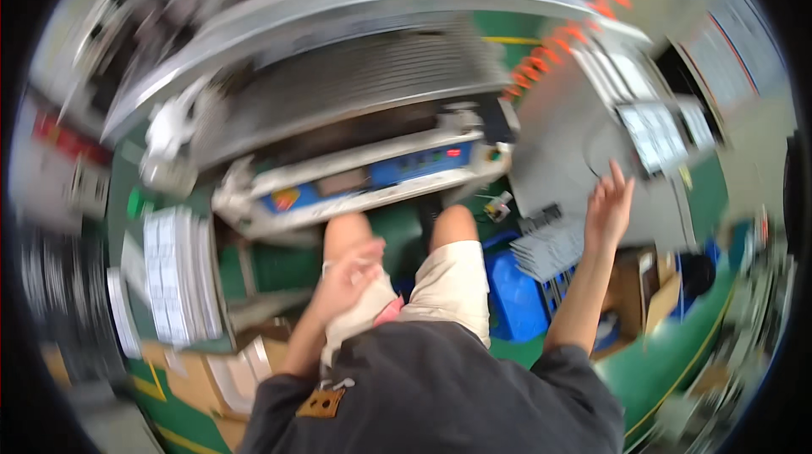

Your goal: Operating a machine to process PCB sheets, including loading the sheets from a box, starting the machine, and stacking the processed items.

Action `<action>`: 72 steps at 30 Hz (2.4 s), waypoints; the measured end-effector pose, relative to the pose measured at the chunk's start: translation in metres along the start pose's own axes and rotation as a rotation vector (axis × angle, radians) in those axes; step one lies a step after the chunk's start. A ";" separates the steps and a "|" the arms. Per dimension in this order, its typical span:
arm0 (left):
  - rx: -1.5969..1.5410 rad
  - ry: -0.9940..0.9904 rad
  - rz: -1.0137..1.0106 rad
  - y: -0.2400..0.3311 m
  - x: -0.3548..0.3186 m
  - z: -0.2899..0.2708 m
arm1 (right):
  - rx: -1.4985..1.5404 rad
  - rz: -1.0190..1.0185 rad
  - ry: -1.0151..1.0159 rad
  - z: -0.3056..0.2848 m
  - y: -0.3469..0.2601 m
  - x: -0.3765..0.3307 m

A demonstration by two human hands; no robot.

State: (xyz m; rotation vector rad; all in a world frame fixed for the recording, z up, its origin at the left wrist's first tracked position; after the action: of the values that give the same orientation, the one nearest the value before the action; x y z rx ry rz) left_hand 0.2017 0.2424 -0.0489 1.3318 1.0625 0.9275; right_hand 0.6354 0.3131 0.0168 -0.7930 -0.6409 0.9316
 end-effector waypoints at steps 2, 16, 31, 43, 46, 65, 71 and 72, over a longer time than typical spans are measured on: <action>0.028 0.377 -0.142 0.015 -0.023 -0.047 | -0.066 0.142 0.094 0.022 0.043 -0.031; 1.567 1.122 -0.380 0.038 -0.180 -0.177 | -0.367 0.670 -1.167 0.187 0.186 -0.240; 1.106 1.107 -0.099 0.063 -0.227 -0.114 | -0.041 1.032 -1.067 0.355 0.247 -0.343; -0.154 0.963 0.017 0.034 -0.282 -0.109 | 0.111 0.940 -1.240 0.308 0.194 -0.329; -0.106 1.165 0.168 0.033 -0.285 -0.097 | 0.115 0.989 -1.346 0.302 0.187 -0.341; 0.432 2.083 -0.609 -0.180 -0.569 -0.040 | -0.169 1.069 -1.685 0.271 0.185 -0.367; 0.523 1.772 -1.485 -0.306 -0.695 0.008 | -0.216 1.074 -1.527 0.254 0.190 -0.361; 0.665 1.646 -1.591 -0.313 -0.690 0.003 | -0.221 1.043 -1.486 0.251 0.192 -0.360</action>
State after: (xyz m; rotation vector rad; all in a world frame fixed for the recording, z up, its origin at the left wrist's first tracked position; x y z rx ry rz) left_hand -0.0097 -0.4345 -0.3172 -0.5510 3.0555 0.1291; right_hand 0.1924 0.1444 -0.0513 -0.4686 -1.6816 2.4882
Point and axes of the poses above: each hand's wrist, its own x-axis towards the middle knuckle, its own z-axis out of the palm, y = z × x, the point moved 1 cm from there along x, towards the middle knuckle, and after that the axes turned 2 degrees about -z, right-handed, at the moved point
